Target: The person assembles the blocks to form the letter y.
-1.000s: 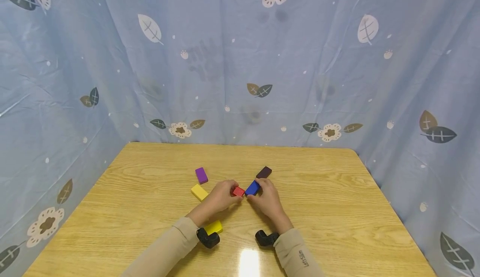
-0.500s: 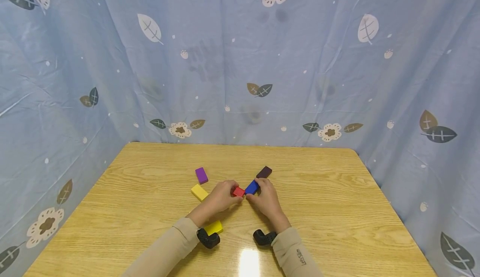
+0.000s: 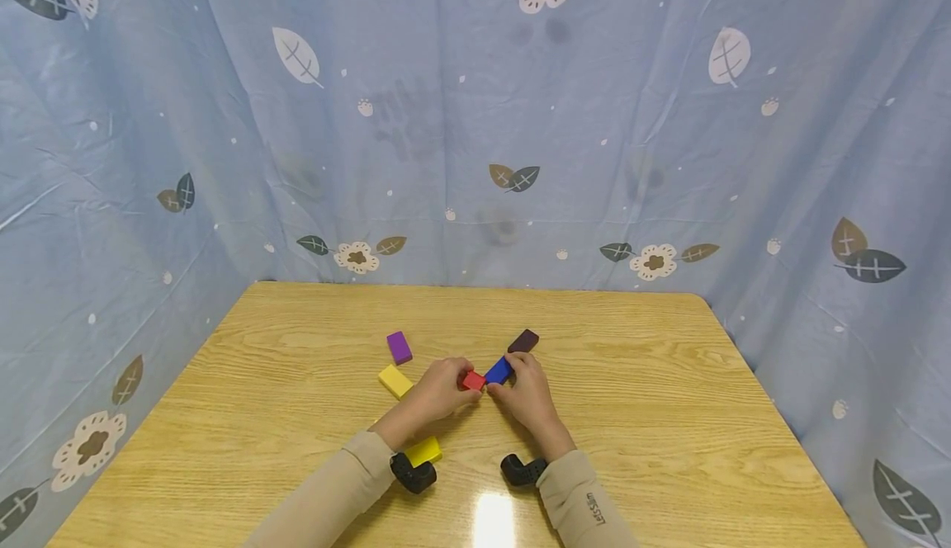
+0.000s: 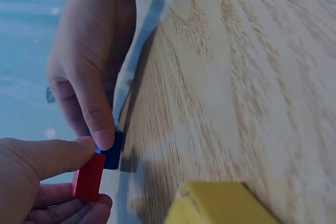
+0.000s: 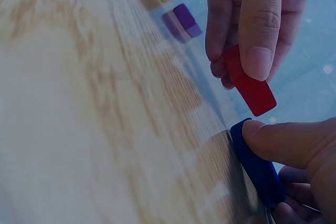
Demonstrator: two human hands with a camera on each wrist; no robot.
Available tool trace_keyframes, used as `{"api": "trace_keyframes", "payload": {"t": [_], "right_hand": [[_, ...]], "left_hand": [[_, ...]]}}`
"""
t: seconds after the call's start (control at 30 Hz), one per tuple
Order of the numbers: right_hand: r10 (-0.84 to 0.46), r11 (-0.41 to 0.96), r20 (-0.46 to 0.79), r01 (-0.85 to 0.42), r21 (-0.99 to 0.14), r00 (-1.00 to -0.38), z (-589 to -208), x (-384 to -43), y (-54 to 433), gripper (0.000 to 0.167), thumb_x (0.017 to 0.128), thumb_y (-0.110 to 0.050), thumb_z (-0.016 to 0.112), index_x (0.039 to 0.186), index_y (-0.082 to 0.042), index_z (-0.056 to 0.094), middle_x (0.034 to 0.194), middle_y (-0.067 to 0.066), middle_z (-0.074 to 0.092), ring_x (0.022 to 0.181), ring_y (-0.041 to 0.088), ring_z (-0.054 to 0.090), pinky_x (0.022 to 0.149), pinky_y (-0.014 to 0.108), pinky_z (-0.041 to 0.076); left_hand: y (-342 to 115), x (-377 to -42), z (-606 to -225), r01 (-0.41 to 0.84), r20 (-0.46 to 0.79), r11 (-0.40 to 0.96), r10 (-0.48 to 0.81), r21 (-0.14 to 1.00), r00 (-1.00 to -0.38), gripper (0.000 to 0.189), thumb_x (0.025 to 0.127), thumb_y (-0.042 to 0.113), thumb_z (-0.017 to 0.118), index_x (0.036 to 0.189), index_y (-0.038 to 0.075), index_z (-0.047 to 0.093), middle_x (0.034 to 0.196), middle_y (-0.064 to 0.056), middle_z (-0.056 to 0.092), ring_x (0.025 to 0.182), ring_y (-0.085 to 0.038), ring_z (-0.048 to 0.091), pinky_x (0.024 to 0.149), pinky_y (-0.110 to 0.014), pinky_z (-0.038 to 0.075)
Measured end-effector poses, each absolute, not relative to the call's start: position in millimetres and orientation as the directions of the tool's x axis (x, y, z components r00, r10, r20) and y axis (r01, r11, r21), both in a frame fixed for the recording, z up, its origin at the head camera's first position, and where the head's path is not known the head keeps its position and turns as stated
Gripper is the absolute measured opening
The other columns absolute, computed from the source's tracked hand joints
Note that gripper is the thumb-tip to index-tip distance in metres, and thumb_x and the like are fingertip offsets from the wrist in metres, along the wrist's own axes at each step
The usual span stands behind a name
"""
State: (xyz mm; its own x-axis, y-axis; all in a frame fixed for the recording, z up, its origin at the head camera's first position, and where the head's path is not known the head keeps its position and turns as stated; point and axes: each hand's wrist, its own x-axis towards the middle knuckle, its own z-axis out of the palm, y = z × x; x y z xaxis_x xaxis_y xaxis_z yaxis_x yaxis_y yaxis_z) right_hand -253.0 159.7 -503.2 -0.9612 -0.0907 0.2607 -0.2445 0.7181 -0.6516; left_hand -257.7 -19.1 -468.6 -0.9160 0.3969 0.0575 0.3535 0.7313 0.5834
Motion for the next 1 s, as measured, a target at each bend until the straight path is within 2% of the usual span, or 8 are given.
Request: {"api": "trace_keyframes", "payload": {"t": [0.43,0.67,1.0], "right_hand": [[-0.046,0.707,0.273,-0.224,-0.670,-0.961,-504.5,-252.9,159.9,0.067,0.076,-0.024,0.080,0.128,0.006,0.051,0.128,0.024,0.049,0.120,0.040,0.047,0.099,0.052,0.042],[-0.010,0.702,0.259,-0.192,-0.686,-0.966,-503.8,-253.3,159.8,0.071,0.075,-0.025,0.080,0.130,0.007,0.047,0.127,0.026,0.046,0.119,0.040,0.043,0.099,0.052,0.041],[-0.060,0.725,0.319,-0.261,-0.638,-0.946,-506.0,-254.1,159.4,0.058,0.078,-0.022,0.078,0.125,0.004,0.055,0.126,0.022,0.052,0.118,0.039,0.047,0.098,0.051,0.042]], "left_hand": [[-16.8,-257.8,-470.3,0.352,0.052,0.728,0.401,0.588,-0.915,0.040,0.083,0.024,0.073,0.113,0.000,0.062,0.098,-0.009,0.065,0.074,-0.010,0.054,0.060,-0.019,0.045],[-16.9,-259.1,-470.3,0.365,0.070,0.724,0.402,0.585,-0.913,0.034,0.083,0.023,0.073,0.107,0.001,0.063,0.090,-0.005,0.064,0.070,-0.009,0.052,0.058,-0.019,0.044],[-16.2,-258.5,-469.6,0.361,0.066,0.723,0.403,0.589,-0.913,0.036,0.083,0.023,0.073,0.109,-0.001,0.063,0.093,-0.008,0.066,0.070,-0.009,0.054,0.058,-0.019,0.045]]}}
